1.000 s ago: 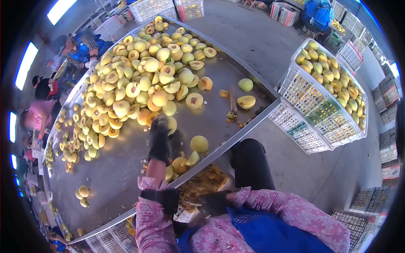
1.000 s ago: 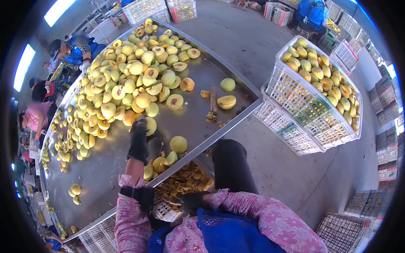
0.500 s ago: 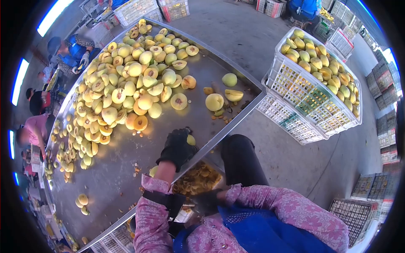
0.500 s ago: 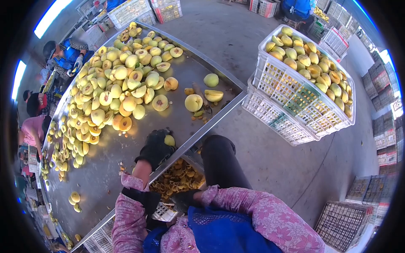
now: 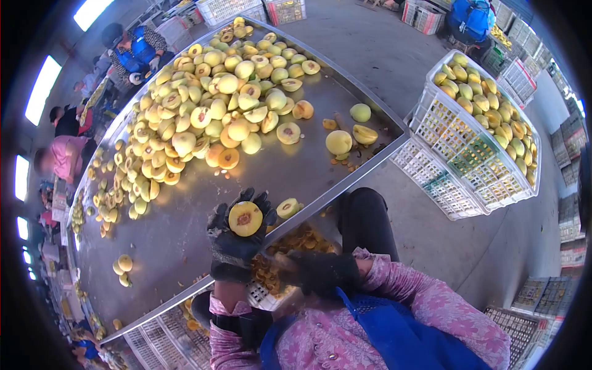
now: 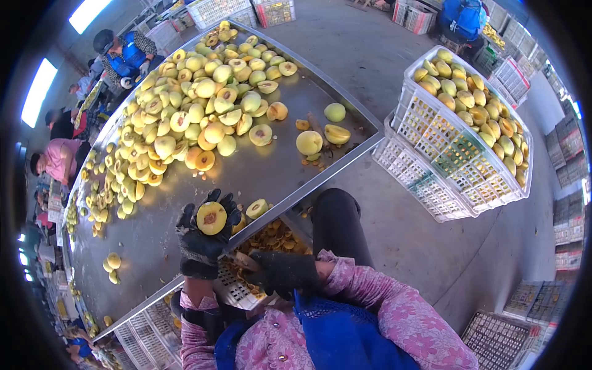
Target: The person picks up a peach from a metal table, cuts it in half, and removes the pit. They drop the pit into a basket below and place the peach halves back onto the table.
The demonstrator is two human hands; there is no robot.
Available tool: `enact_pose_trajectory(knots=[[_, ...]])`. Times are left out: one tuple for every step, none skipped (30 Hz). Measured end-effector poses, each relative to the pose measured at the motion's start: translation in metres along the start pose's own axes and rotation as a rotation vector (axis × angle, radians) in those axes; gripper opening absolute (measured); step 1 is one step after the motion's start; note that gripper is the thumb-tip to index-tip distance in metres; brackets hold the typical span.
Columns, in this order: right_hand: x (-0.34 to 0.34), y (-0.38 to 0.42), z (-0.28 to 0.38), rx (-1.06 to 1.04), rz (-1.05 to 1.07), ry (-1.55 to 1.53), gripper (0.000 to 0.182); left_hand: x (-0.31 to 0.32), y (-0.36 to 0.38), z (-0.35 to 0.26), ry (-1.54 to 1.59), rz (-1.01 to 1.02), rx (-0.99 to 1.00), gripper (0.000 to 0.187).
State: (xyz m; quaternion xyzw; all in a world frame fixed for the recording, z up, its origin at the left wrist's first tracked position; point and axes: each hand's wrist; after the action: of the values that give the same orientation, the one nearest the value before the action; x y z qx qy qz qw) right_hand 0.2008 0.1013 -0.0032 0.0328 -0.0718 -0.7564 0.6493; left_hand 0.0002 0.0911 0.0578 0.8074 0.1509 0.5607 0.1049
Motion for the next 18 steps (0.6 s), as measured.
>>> enact_pose_trajectory(knots=[[-0.006,0.005,0.026,0.089,0.022,-0.048,0.045,-0.008,0.003,0.002,0.007,-0.003,0.01,0.059],[-0.009,0.009,0.037,-0.066,-0.027,0.015,0.047,-0.02,0.004,0.006,-0.014,-0.03,0.071,0.058],[-0.011,0.01,0.041,-0.142,-0.048,0.047,0.047,-0.023,0.008,0.008,0.003,-0.014,0.074,0.055],[-0.014,0.01,0.045,-0.217,-0.072,0.081,0.048,-0.027,0.011,0.011,0.02,0.003,0.077,0.052],[-0.015,0.008,0.045,-0.423,-0.184,0.486,0.047,-0.03,0.015,0.013,0.037,0.02,0.08,0.049],[-0.013,0.006,0.044,-0.524,-0.224,0.693,0.047,-0.039,0.014,0.014,-0.826,0.065,0.329,0.044],[-0.011,0.004,0.043,-0.623,-0.288,0.897,0.047,-0.047,0.015,0.015,-1.264,0.1,0.426,0.041],[-0.009,-0.002,0.042,-0.634,-0.331,0.978,0.051,-0.054,0.016,0.017,-1.687,0.101,0.566,0.039],[-0.007,-0.004,0.041,-0.639,-0.351,1.019,0.053,-0.045,0.021,0.021,-1.634,0.087,0.577,0.033],[-0.005,-0.007,0.039,-0.645,-0.371,1.06,0.055,-0.047,0.022,0.022,-1.608,0.081,0.582,0.03],[-0.004,-0.008,0.038,-0.57,-0.349,0.885,0.06,-0.048,0.022,0.024,-1.581,0.075,0.588,0.029],[-0.003,-0.011,0.035,-0.53,-0.334,0.798,0.062,-0.052,0.017,0.025,-1.235,0.121,0.511,0.027],[-0.002,-0.013,0.031,-0.491,-0.323,0.711,0.065,-0.056,0.018,0.026,-1.061,0.144,0.468,0.026],[0.001,-0.017,0.023,-0.552,-0.376,0.74,0.067,-0.059,0.018,0.028,-0.887,0.161,0.427,0.026],[0.002,-0.018,0.021,-0.581,-0.401,0.754,0.069,-0.033,0.029,0.029,-1.381,0.075,0.522,0.025],[0.003,-0.019,0.02,-0.61,-0.426,0.768,0.07,-0.019,0.035,0.03,-1.876,-0.024,0.605,0.025],[0.004,-0.019,0.02,-0.528,-0.412,0.777,0.068,-0.026,0.033,0.033,-1.873,-0.024,0.604,0.025],[0.004,-0.019,0.02,-0.485,-0.404,0.78,0.067,-0.03,0.029,0.036,-1.065,0.069,0.459,0.032]])
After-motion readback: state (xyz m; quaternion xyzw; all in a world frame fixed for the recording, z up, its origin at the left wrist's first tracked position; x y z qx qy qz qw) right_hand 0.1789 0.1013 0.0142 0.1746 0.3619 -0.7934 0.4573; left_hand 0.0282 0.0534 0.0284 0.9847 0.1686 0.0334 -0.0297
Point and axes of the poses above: each hand's wrist, its own y-axis away from the middle knuckle, its own x-axis out of the palm, z = x × y, and after that the axes turned 2 degrees about y, right-handed
